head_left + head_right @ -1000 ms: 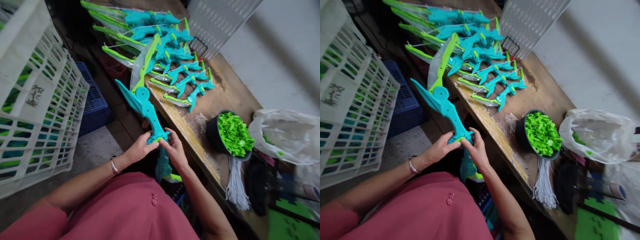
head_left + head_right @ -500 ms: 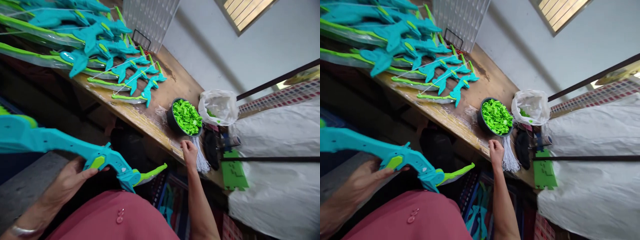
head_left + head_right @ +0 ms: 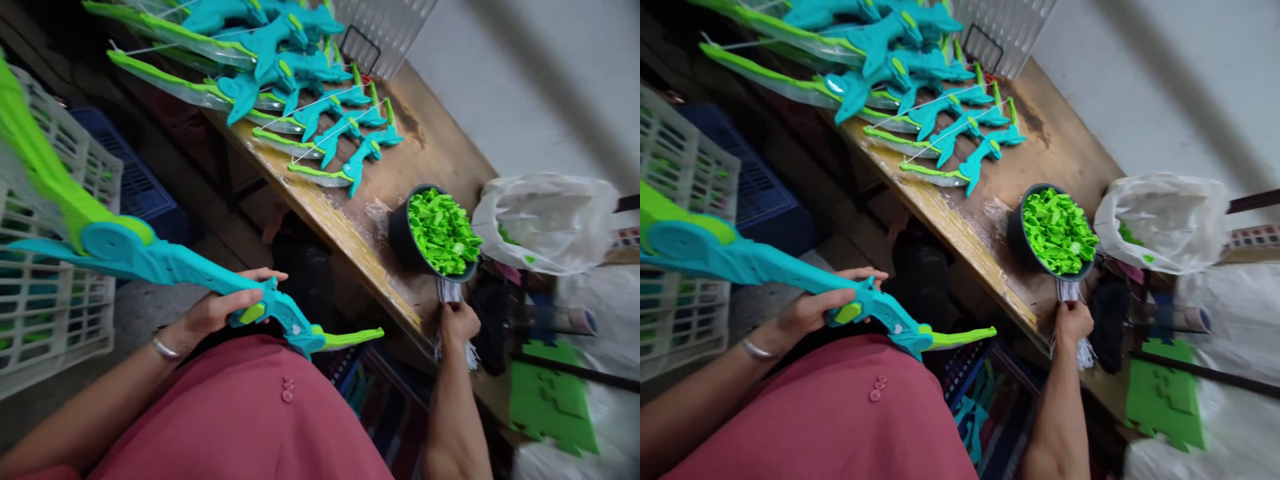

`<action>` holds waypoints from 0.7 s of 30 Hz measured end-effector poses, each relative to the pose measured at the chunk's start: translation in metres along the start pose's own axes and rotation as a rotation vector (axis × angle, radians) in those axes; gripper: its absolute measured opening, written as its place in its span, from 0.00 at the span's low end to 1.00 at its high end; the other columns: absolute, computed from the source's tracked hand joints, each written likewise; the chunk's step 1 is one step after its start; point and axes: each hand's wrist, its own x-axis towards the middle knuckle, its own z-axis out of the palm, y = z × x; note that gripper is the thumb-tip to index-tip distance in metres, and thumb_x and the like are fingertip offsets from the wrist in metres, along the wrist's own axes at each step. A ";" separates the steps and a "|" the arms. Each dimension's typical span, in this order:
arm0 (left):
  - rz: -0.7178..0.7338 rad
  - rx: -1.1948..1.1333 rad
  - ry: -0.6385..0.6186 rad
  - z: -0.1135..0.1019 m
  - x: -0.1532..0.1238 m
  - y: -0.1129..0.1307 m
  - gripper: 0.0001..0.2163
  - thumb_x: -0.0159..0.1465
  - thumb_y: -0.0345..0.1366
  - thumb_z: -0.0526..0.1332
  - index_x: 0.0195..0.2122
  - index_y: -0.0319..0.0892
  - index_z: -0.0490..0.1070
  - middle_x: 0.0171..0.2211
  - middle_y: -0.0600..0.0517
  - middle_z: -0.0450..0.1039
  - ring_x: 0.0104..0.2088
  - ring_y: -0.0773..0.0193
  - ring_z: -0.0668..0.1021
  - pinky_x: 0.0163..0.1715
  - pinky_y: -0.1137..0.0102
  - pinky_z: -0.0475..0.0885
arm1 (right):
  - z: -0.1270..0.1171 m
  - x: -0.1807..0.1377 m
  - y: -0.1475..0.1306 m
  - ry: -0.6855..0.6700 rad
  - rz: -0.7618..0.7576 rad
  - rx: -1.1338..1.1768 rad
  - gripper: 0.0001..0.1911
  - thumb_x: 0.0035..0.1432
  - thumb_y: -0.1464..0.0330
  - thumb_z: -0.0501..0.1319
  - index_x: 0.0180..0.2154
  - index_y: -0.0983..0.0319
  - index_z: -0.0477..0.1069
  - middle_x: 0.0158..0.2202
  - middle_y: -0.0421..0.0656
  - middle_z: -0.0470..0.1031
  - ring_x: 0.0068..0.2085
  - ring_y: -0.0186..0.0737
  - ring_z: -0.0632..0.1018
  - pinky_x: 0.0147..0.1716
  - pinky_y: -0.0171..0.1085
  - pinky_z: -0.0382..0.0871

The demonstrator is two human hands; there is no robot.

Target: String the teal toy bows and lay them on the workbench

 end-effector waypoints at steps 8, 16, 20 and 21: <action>0.324 -0.211 0.095 0.021 0.013 -0.008 0.25 0.62 0.37 0.67 0.62 0.52 0.72 0.59 0.46 0.73 0.59 0.49 0.75 0.58 0.54 0.74 | -0.029 -0.009 -0.024 0.068 0.015 0.088 0.06 0.52 0.70 0.59 0.25 0.62 0.73 0.20 0.45 0.67 0.31 0.55 0.75 0.34 0.48 0.68; 0.204 -0.253 0.029 0.032 0.016 -0.016 0.07 0.64 0.36 0.68 0.42 0.43 0.79 0.52 0.45 0.77 0.51 0.52 0.80 0.51 0.59 0.77 | -0.057 -0.163 -0.121 -0.119 -0.635 0.473 0.12 0.66 0.57 0.59 0.36 0.59 0.71 0.30 0.44 0.75 0.31 0.43 0.76 0.34 0.40 0.71; 0.160 -0.216 -0.057 0.036 0.020 -0.023 0.11 0.63 0.40 0.69 0.45 0.43 0.80 0.51 0.45 0.78 0.50 0.54 0.80 0.50 0.63 0.76 | -0.066 -0.245 -0.173 -0.485 -1.163 0.649 0.07 0.70 0.66 0.58 0.37 0.58 0.72 0.34 0.41 0.77 0.34 0.37 0.77 0.34 0.34 0.71; 0.132 -0.201 -0.073 0.036 0.020 -0.024 0.13 0.62 0.40 0.70 0.48 0.43 0.80 0.50 0.45 0.79 0.49 0.55 0.80 0.49 0.65 0.76 | -0.069 -0.257 -0.181 -0.563 -1.282 0.685 0.07 0.71 0.70 0.57 0.38 0.59 0.71 0.34 0.42 0.76 0.33 0.36 0.76 0.33 0.34 0.70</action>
